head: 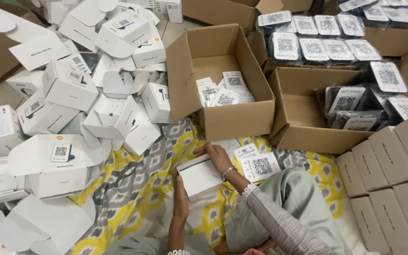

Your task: The person packs small electronic devices into white cardboard boxes and stacks them.

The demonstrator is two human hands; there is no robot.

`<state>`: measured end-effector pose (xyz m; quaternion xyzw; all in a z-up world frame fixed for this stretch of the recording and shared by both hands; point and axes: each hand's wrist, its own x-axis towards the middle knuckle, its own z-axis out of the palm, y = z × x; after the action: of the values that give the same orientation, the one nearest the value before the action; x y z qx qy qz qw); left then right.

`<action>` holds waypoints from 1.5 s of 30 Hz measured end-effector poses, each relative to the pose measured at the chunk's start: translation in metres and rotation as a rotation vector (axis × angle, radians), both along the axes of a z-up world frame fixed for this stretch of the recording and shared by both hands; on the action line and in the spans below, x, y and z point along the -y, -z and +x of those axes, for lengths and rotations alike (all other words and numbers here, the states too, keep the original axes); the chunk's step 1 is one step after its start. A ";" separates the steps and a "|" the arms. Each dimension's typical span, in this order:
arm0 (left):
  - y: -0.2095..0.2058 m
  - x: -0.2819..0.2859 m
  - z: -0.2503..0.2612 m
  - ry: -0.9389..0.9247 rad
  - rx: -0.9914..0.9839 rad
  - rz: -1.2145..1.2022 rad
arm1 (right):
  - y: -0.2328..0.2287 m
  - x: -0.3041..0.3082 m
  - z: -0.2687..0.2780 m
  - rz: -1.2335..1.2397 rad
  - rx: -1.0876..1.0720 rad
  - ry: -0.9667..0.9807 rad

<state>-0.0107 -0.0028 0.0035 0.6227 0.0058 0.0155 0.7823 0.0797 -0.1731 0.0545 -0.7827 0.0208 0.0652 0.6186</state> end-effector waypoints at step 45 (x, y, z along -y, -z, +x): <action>-0.212 0.282 -0.063 0.397 0.717 0.240 | -0.145 0.259 -0.193 -0.035 1.015 0.883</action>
<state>-0.0741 -0.2846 0.2156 0.6536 -0.3885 0.0809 0.6444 -0.1133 -0.4321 0.1998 -0.6444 0.0466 -0.5702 0.5074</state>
